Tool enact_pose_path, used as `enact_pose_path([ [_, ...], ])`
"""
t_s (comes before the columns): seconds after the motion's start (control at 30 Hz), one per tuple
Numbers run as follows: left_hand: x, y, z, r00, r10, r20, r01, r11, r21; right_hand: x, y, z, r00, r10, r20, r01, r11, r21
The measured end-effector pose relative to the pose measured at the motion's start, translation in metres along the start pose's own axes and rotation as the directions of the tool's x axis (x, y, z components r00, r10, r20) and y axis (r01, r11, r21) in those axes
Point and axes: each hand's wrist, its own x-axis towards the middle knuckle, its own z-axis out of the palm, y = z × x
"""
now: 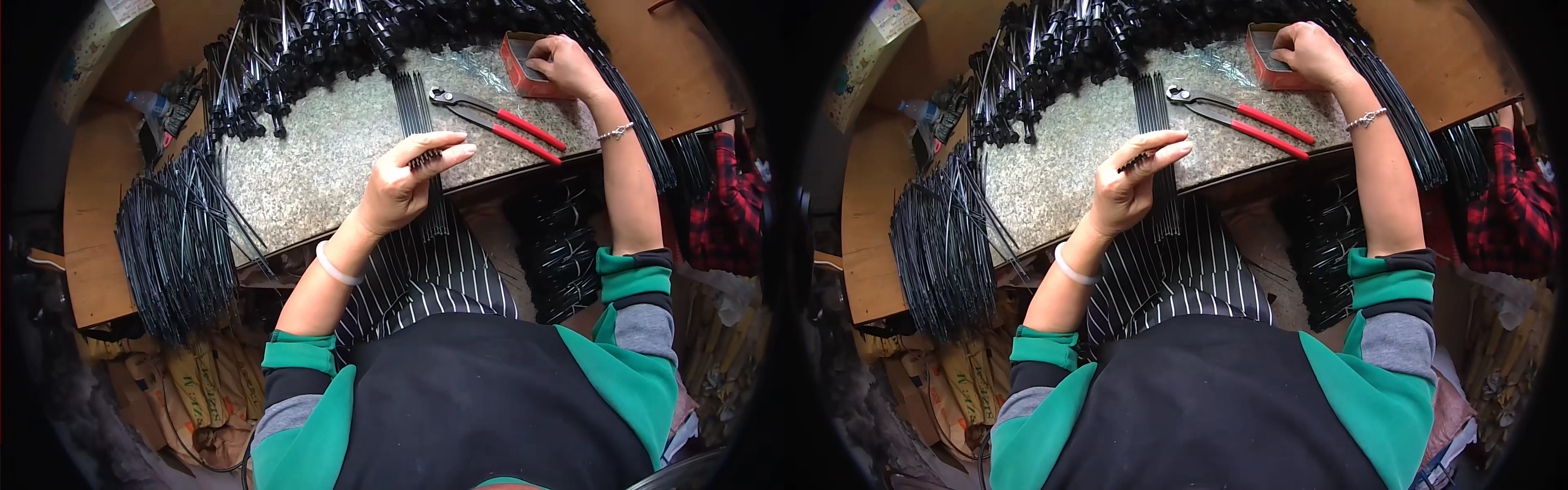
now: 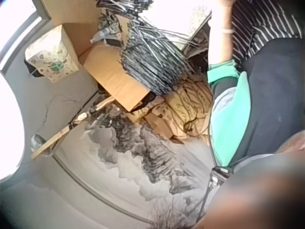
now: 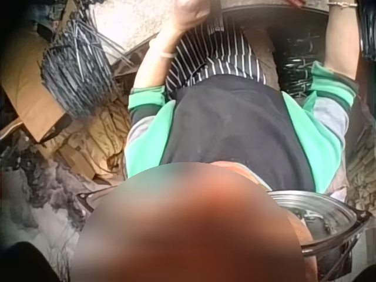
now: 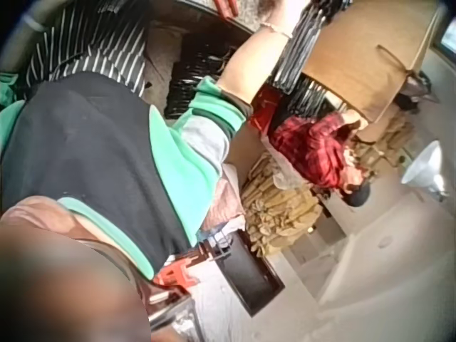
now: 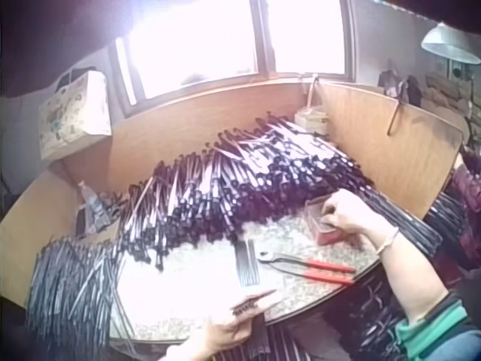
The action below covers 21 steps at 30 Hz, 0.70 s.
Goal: Assembling industrial brushes by inserting bundles of black fibers into a cylindrical base and securing them with pliers.
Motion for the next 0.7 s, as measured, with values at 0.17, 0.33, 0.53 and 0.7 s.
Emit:
enact_pose_path([
  [0.17, 0.0, -0.002, -0.001, 0.998, 0.06, 0.027, -0.062, 0.995, 0.074, -0.003, 0.001, -0.002, 0.985, -0.142, -0.094, 0.131, 0.985, -0.115],
  [0.33, -0.002, -0.001, 0.002, 0.999, 0.027, 0.027, -0.027, 1.0, 0.002, -0.035, -0.034, -0.009, 0.828, -0.219, -0.516, 0.284, 0.958, 0.049],
  [0.53, -0.004, -0.004, -0.001, 1.0, -0.003, 0.022, 0.002, 1.0, 0.014, -0.102, -0.133, -0.003, 0.826, -0.42, -0.376, 0.529, 0.807, 0.261],
  [0.7, -0.006, -0.009, 0.005, 0.998, 0.037, -0.041, -0.039, 0.998, -0.052, -0.101, -0.143, 0.003, 0.798, -0.41, -0.441, 0.513, 0.847, 0.141],
])
